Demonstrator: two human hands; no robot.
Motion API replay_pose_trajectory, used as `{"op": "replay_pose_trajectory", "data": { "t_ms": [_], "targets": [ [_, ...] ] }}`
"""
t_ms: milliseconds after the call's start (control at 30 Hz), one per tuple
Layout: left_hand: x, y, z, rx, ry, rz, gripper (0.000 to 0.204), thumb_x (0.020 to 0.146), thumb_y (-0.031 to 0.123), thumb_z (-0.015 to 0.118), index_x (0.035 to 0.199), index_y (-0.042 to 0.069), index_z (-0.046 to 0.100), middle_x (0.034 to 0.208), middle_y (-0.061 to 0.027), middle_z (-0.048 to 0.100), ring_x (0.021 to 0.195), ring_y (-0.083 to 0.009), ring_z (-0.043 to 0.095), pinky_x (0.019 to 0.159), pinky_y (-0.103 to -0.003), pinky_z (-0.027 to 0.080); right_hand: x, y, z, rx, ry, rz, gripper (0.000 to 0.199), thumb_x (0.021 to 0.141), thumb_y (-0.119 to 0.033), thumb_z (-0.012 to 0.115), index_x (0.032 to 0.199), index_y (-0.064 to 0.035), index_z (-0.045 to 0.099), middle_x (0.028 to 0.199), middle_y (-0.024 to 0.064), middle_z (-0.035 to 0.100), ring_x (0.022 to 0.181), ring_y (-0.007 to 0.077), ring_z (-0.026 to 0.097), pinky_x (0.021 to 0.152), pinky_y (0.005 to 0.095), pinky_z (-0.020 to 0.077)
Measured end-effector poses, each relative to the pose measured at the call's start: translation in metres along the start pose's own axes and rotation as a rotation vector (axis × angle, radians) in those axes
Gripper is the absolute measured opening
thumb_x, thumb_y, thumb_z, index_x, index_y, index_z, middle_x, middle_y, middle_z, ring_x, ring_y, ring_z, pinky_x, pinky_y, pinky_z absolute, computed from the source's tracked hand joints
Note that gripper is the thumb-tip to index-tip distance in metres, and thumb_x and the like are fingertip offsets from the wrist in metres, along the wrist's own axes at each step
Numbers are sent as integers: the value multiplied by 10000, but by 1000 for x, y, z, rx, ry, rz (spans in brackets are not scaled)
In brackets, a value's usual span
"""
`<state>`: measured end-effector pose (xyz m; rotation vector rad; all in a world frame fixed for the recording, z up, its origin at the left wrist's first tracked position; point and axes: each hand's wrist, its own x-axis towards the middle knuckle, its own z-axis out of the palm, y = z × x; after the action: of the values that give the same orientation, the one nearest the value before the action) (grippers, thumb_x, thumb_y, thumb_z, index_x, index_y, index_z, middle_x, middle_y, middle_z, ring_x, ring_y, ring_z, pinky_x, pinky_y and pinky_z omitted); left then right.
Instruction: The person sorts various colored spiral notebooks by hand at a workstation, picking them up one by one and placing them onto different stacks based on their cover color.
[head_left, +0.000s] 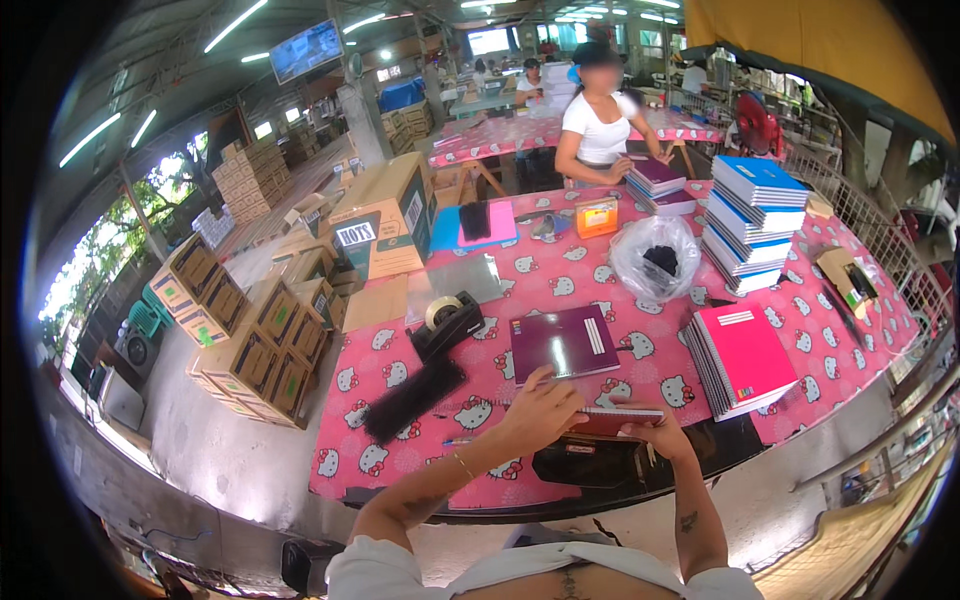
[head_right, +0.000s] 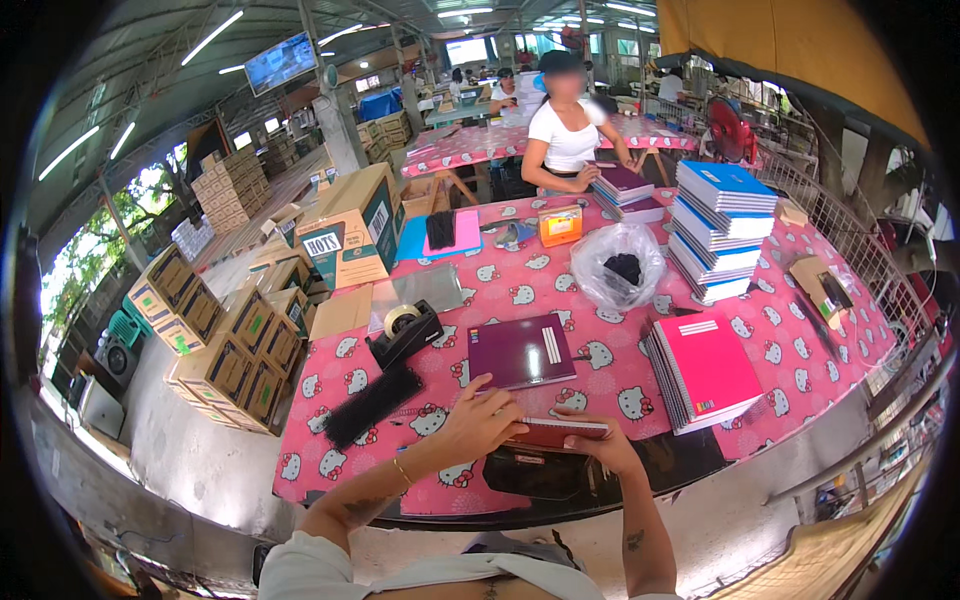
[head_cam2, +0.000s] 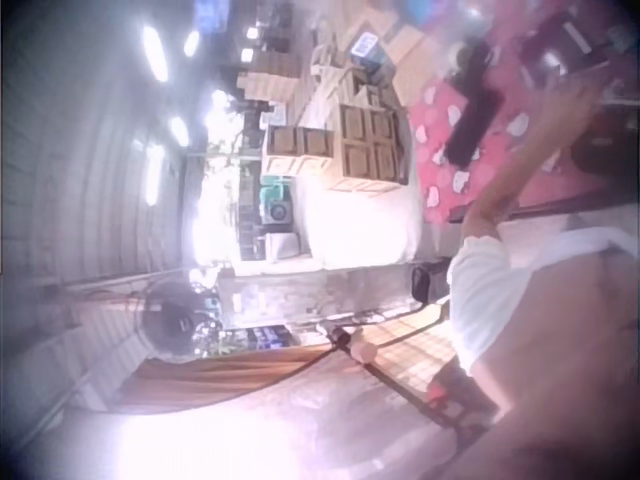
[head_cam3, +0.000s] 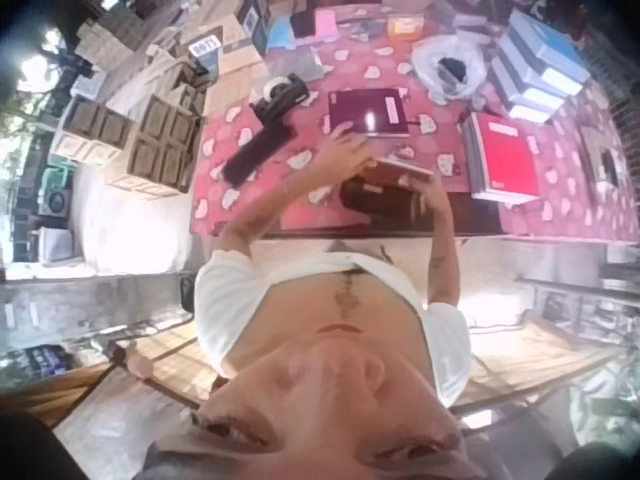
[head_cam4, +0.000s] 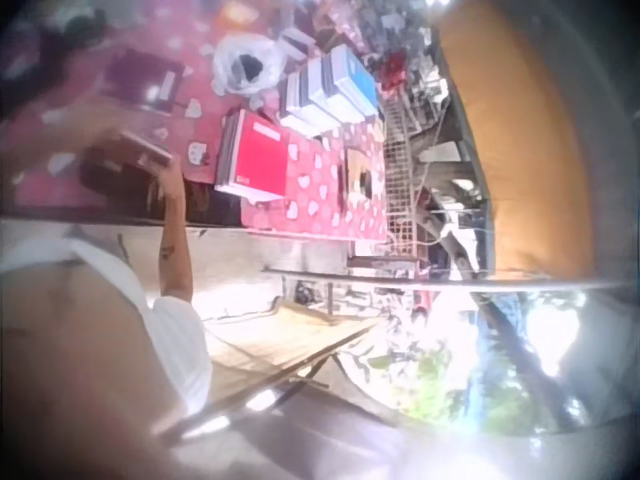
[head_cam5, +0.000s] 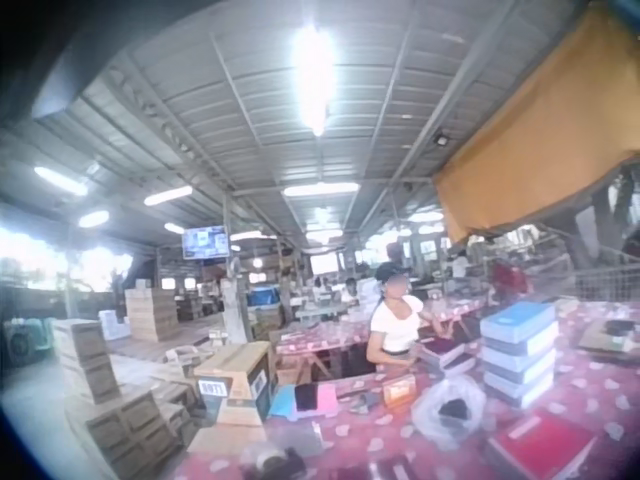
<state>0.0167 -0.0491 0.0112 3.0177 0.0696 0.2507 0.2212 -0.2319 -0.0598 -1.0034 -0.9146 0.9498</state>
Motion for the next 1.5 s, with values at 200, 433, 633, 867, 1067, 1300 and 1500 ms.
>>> {"op": "replay_pose_trajectory", "data": {
  "t_ms": [200,433,633,867,1067,1300,1500],
  "targets": [
    [-18,44,95,144,372,-166,698,947,486,577,1390,-44,477,1503,-285,398,1448,-447,319,1164,-621,225,-8,17,-1,-238,179,154,304,891,-18,738,1193,1,706,916,-34,695,848,64,606,748,240,509],
    [14,17,44,323,385,-329,823,915,548,578,1480,-22,396,1532,-256,378,1459,-420,308,1155,-631,229,-7,16,6,-131,110,68,289,898,-40,736,1174,34,695,928,-14,704,860,66,614,781,249,532],
    [29,21,21,446,331,-282,839,898,566,576,1477,-11,388,1540,-224,378,1430,-371,357,1142,-615,259,-1,15,-1,-324,110,28,239,896,-15,726,1132,19,706,985,-1,720,908,84,638,823,277,542],
    [50,60,7,326,-272,-220,921,871,600,590,1420,-116,409,1533,-308,347,1430,-454,336,1148,-639,243,-6,26,8,-71,188,-19,269,898,4,714,1165,-10,690,1056,20,709,971,91,635,855,290,536],
    [18,46,63,286,25,156,811,914,534,583,1398,-99,435,1475,-305,418,1386,-448,390,1125,-604,301,-6,32,5,-147,103,-9,275,924,-22,692,1197,-2,674,1062,16,706,971,81,628,832,283,532],
    [54,43,45,413,99,82,788,925,579,545,1413,-34,456,1479,-275,429,1397,-401,405,1121,-597,306,-5,34,-2,-170,78,-85,286,929,8,649,1215,4,662,1063,17,710,965,79,622,837,268,516],
    [80,34,47,285,321,125,801,926,586,536,1422,-38,448,1501,-265,417,1411,-410,383,1140,-592,276,-5,25,7,-156,131,-27,260,887,57,650,1143,14,654,1056,13,708,981,85,620,858,287,512]
  ]
}}
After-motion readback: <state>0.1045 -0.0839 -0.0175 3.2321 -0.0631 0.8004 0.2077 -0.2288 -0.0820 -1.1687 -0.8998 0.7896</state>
